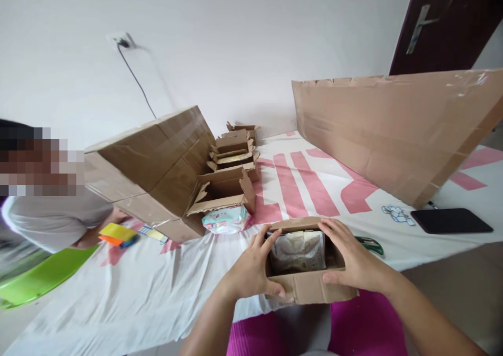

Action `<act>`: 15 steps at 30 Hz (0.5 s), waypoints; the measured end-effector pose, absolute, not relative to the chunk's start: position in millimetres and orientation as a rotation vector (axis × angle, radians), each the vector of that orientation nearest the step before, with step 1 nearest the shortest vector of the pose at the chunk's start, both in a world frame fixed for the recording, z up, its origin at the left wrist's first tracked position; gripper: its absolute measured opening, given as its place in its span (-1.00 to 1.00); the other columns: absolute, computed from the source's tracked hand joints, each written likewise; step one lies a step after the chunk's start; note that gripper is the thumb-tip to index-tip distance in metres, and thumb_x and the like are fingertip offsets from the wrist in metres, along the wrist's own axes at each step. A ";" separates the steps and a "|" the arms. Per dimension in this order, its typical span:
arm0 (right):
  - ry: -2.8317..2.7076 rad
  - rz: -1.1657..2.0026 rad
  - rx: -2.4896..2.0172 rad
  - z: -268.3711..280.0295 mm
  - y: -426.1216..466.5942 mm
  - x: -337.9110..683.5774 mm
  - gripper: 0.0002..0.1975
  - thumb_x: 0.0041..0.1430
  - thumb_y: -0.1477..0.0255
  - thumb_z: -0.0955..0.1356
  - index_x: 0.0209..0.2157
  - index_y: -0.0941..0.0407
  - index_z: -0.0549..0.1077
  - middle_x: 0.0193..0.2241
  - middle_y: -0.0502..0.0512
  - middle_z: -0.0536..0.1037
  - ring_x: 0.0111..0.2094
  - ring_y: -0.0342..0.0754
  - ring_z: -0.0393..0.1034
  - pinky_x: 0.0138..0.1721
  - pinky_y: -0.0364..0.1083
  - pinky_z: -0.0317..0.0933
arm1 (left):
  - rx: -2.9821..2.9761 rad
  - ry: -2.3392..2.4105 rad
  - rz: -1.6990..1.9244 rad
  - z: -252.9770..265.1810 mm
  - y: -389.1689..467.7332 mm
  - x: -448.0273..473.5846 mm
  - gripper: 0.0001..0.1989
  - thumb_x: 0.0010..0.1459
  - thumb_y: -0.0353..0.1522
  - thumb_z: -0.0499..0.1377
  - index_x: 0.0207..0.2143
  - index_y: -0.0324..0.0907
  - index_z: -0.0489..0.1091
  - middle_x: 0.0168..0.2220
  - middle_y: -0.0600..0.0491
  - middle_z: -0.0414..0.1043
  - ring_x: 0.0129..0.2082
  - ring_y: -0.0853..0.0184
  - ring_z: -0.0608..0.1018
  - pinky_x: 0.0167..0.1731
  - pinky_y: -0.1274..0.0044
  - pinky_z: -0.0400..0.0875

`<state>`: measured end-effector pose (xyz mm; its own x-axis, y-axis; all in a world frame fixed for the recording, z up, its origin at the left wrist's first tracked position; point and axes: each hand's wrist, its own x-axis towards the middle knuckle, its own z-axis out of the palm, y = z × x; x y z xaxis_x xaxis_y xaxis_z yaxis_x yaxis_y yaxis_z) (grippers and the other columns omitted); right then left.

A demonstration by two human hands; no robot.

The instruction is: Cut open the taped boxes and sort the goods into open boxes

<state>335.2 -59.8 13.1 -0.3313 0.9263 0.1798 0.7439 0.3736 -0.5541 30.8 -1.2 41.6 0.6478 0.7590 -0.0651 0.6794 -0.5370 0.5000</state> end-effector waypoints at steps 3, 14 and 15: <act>-2.200 0.445 -1.489 25.2 -54.7 334.0 -0.28 0.20 -0.06 0.27 0.21 0.13 0.32 0.31 0.29 0.18 0.33 0.24 0.00 0.28 0.23 0.03 | 2.372 1.140 0.228 44.1 -3.8 32.7 0.33 -0.40 0.03 0.48 0.37 -0.09 -0.08 0.40 -0.30 -0.24 0.36 -0.22 0.05 0.23 0.02 0.14; -2.224 0.170 -1.482 31.9 -30.0 302.3 -0.94 0.05 0.46 0.47 -0.48 0.07 0.57 0.15 0.19 0.43 0.26 0.31 0.13 0.20 0.31 0.09 | 2.380 1.096 0.413 38.1 -9.5 28.1 0.25 -0.40 0.01 0.49 0.30 -0.19 0.03 0.37 -0.41 -0.16 0.37 -0.20 0.03 0.23 0.02 0.15; -2.164 0.159 -1.401 32.4 -32.7 303.4 -0.90 0.09 0.49 0.43 -0.48 0.07 0.56 0.14 0.18 0.44 0.26 0.29 0.14 0.20 0.31 0.08 | 2.377 1.082 0.420 37.9 -9.5 26.4 0.25 -0.40 0.01 0.49 0.30 -0.19 0.03 0.38 -0.41 -0.17 0.37 -0.19 0.03 0.24 0.03 0.14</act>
<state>303.4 -32.7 32.4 -0.3042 0.8726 0.3821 0.8073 0.4491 -0.3829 26.4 -9.5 37.9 0.6382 0.7664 0.0734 0.6152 -0.5649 0.5499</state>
